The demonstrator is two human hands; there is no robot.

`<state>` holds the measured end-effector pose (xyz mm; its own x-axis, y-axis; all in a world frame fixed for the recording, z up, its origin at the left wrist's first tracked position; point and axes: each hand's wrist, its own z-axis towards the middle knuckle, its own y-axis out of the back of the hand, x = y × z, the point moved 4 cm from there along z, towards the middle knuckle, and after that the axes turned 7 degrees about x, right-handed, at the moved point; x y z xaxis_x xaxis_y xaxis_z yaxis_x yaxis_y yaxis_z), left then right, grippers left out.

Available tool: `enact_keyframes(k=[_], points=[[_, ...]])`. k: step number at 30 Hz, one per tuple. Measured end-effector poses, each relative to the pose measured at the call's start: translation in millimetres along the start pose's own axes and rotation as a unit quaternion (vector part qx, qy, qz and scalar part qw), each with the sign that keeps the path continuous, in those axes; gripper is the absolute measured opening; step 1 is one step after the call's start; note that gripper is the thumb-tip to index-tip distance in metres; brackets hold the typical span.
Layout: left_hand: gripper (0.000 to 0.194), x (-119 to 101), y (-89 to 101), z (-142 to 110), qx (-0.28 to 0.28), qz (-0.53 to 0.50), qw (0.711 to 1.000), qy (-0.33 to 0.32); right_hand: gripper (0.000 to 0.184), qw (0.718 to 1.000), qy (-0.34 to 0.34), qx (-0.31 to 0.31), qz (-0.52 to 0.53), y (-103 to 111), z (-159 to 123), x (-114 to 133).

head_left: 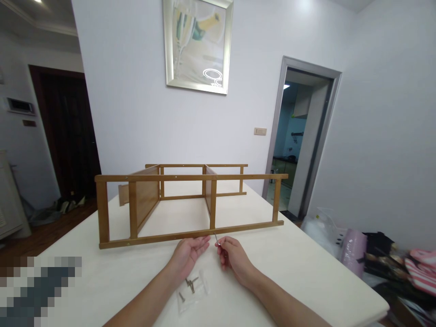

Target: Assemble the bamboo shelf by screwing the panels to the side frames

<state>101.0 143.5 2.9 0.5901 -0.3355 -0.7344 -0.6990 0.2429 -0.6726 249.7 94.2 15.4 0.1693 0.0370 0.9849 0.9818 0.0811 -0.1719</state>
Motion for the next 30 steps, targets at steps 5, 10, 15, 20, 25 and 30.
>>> enact_keyframes(k=[5, 10, 15, 20, 25, 30], points=[[0.020, -1, -0.3, 0, -0.007, -0.006, 1.000, 0.000, 0.016, 0.952, 0.132, -0.095, -0.260, 8, -5, 8], [0.020, 0, 0.1, 1, 0.001, -0.004, 1.000, -0.002, 0.011, 0.863, 0.238, -0.114, -0.431, 8, -13, 17], [0.019, -1, -1.5, -1, 0.000, 0.002, 1.000, -0.004, 0.014, 0.809, 0.293, -0.096, -0.501, 5, -19, 24], [0.019, -1, -2.0, -1, -0.001, 0.002, 1.000, -0.003, 0.017, 0.776, 0.308, -0.107, -0.539, 6, -20, 27], [0.019, 0, -0.1, 0, 0.001, 0.005, 1.000, 0.000, 0.012, 0.751, 0.321, -0.144, -0.558, 8, -22, 28], [0.020, 0, 0.3, 0, 0.004, 0.000, 1.000, 0.001, 0.017, 0.693, 0.336, -0.177, -0.613, 3, -26, 31]])
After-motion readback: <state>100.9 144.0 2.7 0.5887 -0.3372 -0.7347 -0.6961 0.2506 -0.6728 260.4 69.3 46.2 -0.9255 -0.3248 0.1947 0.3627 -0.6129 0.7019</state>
